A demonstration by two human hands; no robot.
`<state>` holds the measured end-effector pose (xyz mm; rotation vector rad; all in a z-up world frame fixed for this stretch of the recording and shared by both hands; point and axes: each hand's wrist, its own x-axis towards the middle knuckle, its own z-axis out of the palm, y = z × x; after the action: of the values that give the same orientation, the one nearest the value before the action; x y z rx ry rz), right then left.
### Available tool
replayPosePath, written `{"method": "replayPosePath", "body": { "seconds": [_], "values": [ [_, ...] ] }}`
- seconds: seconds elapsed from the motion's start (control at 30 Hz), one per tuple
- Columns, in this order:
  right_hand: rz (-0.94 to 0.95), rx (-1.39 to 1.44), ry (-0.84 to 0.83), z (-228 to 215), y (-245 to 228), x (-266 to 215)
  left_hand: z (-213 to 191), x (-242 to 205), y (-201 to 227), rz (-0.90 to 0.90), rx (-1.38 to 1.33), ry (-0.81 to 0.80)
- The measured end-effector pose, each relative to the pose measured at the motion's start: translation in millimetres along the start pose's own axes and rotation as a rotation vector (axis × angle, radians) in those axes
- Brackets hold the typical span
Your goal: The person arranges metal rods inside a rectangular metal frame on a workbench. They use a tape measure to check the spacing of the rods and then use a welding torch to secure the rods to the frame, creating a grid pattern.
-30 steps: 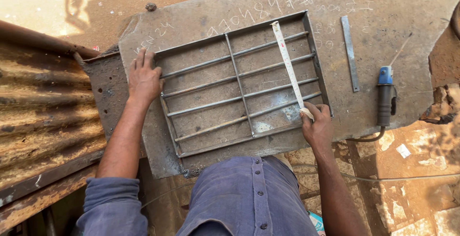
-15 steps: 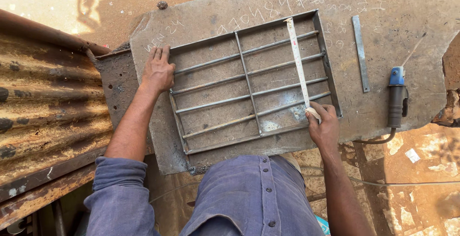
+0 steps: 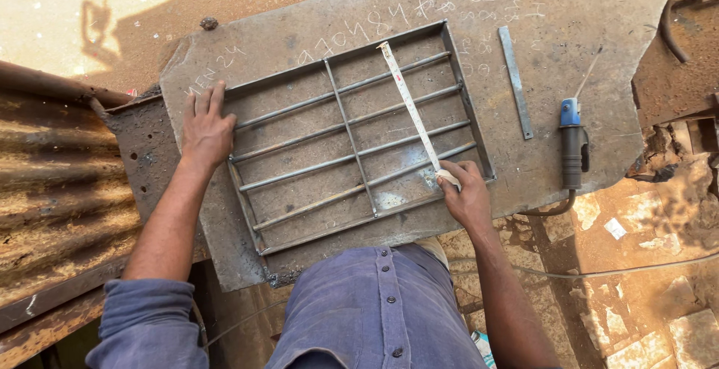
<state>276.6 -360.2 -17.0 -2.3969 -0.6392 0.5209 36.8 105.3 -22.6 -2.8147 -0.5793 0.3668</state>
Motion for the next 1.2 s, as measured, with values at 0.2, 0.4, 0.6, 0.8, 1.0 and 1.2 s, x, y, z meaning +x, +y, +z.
{"method": "replayPosePath", "body": {
  "seconds": [0.2,0.4,0.6,0.8,1.0,1.2],
  "values": [
    [-0.055,0.169,-0.016,-1,12,9,41,-5,24,-0.100,-0.446,0.075],
    [-0.106,0.257,0.095,12,17,13,50,48,85,-0.184,-0.828,0.148],
    [-0.119,0.341,0.072,21,27,25,47,61,102,-0.315,-0.839,0.192],
    [-0.108,0.293,0.004,17,24,29,61,70,98,-0.295,-0.783,0.174],
    [-0.096,0.119,-0.189,-4,-1,37,55,60,104,-0.270,-0.798,0.282],
    [-0.241,-0.200,-0.614,-20,-3,70,46,57,109,-0.329,-0.753,0.286]
  ]
}}
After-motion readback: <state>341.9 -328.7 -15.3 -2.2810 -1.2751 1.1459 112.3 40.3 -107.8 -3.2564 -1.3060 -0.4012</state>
